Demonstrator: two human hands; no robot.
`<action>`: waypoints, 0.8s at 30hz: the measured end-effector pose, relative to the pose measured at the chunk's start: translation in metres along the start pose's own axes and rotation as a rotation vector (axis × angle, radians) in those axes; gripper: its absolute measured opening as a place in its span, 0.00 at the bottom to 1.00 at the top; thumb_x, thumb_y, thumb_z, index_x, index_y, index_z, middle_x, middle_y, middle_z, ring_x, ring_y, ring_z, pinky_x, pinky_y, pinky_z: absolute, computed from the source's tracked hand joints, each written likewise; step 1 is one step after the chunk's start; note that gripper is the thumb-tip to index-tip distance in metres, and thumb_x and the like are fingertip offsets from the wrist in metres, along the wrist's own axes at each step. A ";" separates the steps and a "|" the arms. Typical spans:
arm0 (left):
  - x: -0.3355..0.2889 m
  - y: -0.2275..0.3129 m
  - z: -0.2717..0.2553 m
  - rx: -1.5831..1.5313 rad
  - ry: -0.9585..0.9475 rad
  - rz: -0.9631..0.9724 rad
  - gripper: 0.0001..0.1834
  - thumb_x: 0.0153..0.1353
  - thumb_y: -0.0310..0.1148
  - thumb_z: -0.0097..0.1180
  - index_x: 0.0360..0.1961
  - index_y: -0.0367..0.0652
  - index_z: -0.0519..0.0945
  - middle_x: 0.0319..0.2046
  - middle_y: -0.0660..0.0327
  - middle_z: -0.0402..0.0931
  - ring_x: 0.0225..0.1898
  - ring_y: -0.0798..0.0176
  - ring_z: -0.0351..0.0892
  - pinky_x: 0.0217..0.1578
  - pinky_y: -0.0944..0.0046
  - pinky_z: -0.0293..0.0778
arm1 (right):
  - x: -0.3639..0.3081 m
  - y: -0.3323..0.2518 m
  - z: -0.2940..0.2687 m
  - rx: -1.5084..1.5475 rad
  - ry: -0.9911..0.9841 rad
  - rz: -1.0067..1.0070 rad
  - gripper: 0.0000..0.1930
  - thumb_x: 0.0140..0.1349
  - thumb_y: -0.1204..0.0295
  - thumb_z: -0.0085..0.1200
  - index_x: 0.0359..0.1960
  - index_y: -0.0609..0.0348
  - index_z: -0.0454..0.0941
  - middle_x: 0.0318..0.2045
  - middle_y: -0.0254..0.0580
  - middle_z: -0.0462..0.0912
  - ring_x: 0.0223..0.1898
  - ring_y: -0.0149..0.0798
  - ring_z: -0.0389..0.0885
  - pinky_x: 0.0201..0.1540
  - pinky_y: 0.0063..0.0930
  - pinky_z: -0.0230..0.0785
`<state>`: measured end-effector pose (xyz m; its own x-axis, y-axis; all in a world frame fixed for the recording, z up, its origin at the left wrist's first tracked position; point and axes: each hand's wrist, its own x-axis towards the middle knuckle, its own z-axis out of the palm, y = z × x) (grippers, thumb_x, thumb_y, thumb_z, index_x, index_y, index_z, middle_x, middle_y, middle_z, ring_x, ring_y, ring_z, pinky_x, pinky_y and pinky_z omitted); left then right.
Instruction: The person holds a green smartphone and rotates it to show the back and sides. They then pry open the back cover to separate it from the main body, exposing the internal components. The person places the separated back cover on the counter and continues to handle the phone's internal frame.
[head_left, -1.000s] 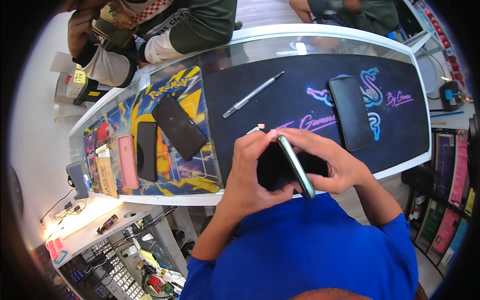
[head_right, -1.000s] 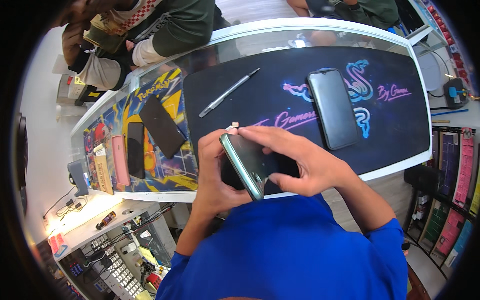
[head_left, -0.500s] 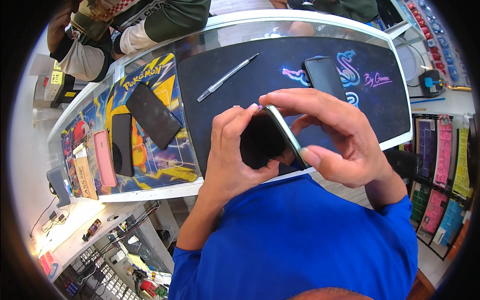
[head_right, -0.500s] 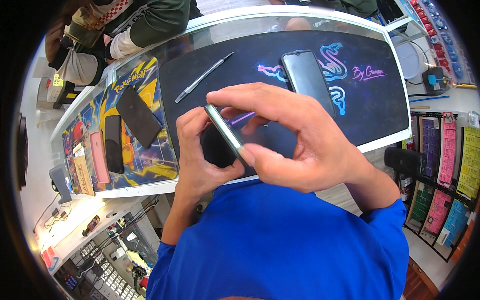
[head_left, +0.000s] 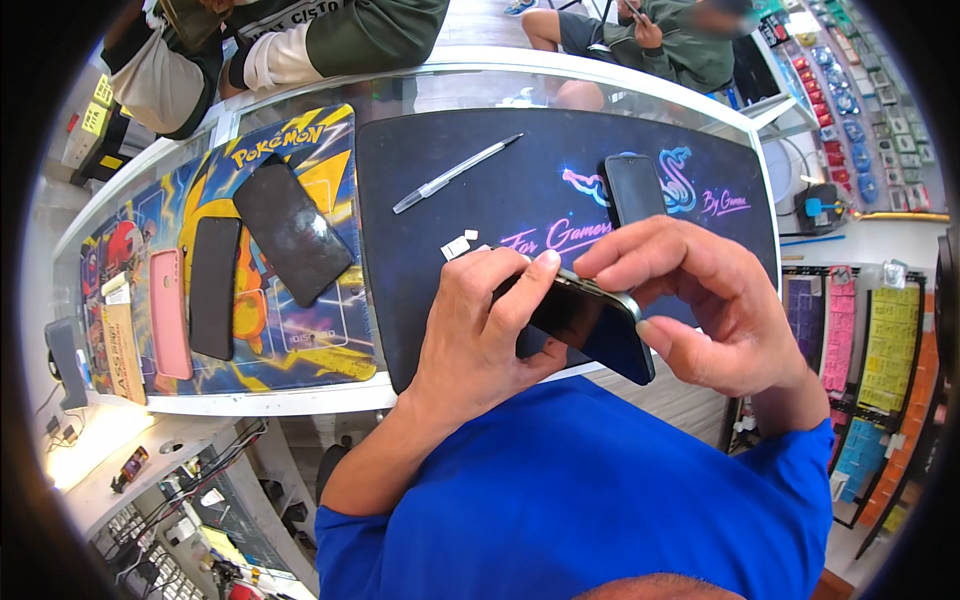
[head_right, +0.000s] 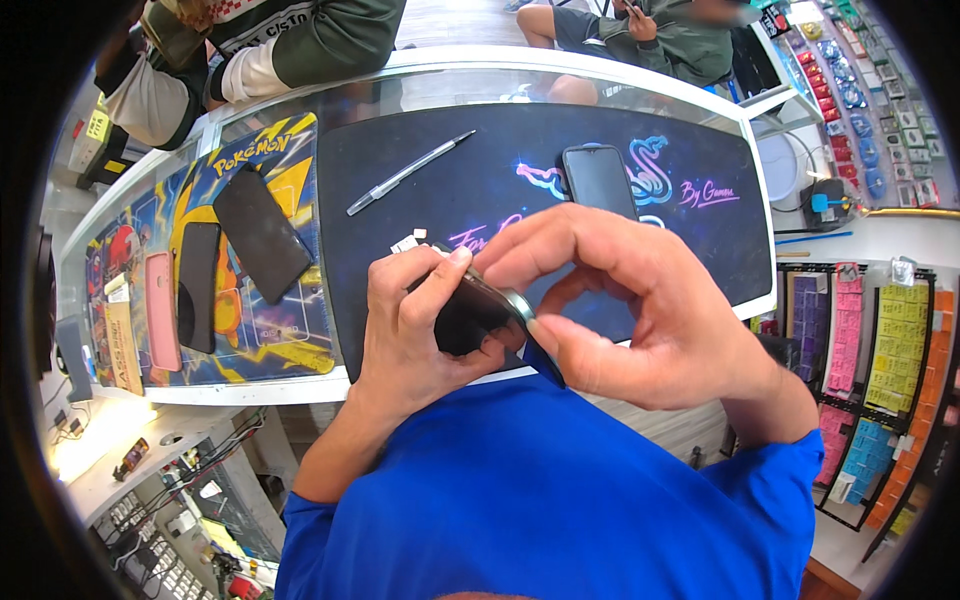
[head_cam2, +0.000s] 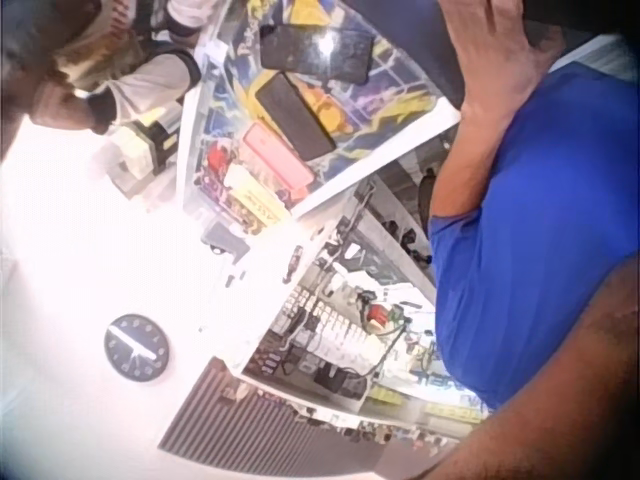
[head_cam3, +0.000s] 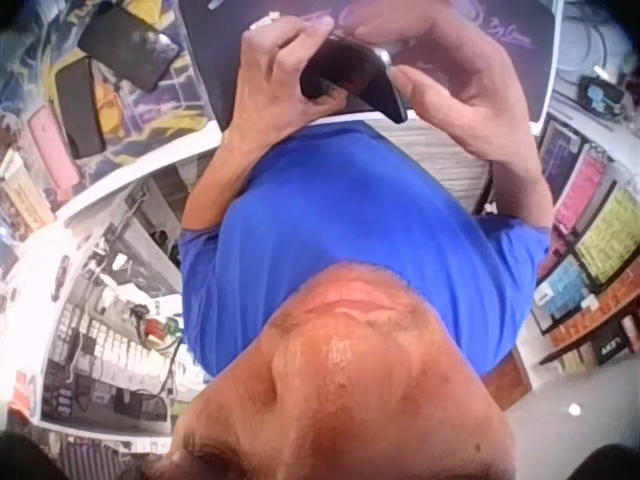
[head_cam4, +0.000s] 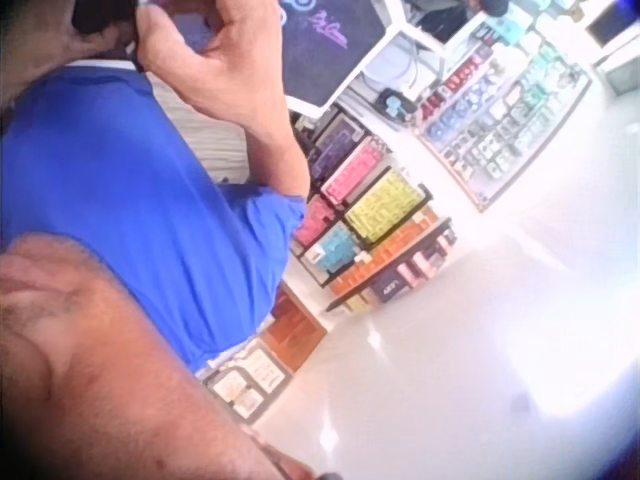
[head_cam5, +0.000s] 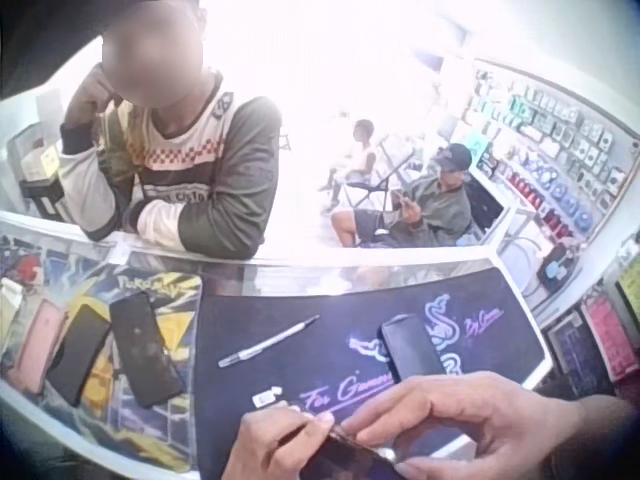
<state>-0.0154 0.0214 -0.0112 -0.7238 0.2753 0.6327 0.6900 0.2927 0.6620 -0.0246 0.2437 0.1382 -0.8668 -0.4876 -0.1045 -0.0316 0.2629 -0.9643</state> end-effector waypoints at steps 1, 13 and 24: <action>-0.002 -0.003 0.002 0.001 0.015 0.010 0.58 0.36 0.26 0.81 0.75 0.51 0.70 0.56 0.56 0.72 0.56 0.46 0.75 0.58 0.46 0.75 | -0.001 -0.003 0.001 -0.013 -0.004 0.006 0.18 0.64 0.81 0.59 0.56 0.67 0.83 0.60 0.53 0.84 0.57 0.37 0.86 0.57 0.30 0.82; -0.004 -0.012 0.006 0.012 0.063 0.067 0.56 0.36 0.29 0.83 0.72 0.50 0.71 0.56 0.56 0.71 0.57 0.47 0.75 0.61 0.42 0.75 | 0.003 -0.041 0.009 -0.007 0.105 0.359 0.12 0.64 0.82 0.60 0.49 0.69 0.85 0.52 0.51 0.84 0.51 0.35 0.86 0.58 0.29 0.79; -0.004 -0.014 0.001 0.005 0.061 -0.028 0.58 0.35 0.27 0.81 0.74 0.46 0.69 0.59 0.50 0.71 0.60 0.42 0.74 0.61 0.47 0.76 | 0.030 -0.042 0.011 -0.178 -0.004 0.308 0.19 0.70 0.75 0.57 0.60 0.68 0.81 0.52 0.40 0.82 0.44 0.24 0.80 0.48 0.21 0.73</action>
<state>-0.0223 0.0174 -0.0232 -0.7409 0.2111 0.6375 0.6696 0.3041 0.6776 -0.0439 0.2092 0.1733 -0.8472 -0.3656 -0.3854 0.1450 0.5388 -0.8299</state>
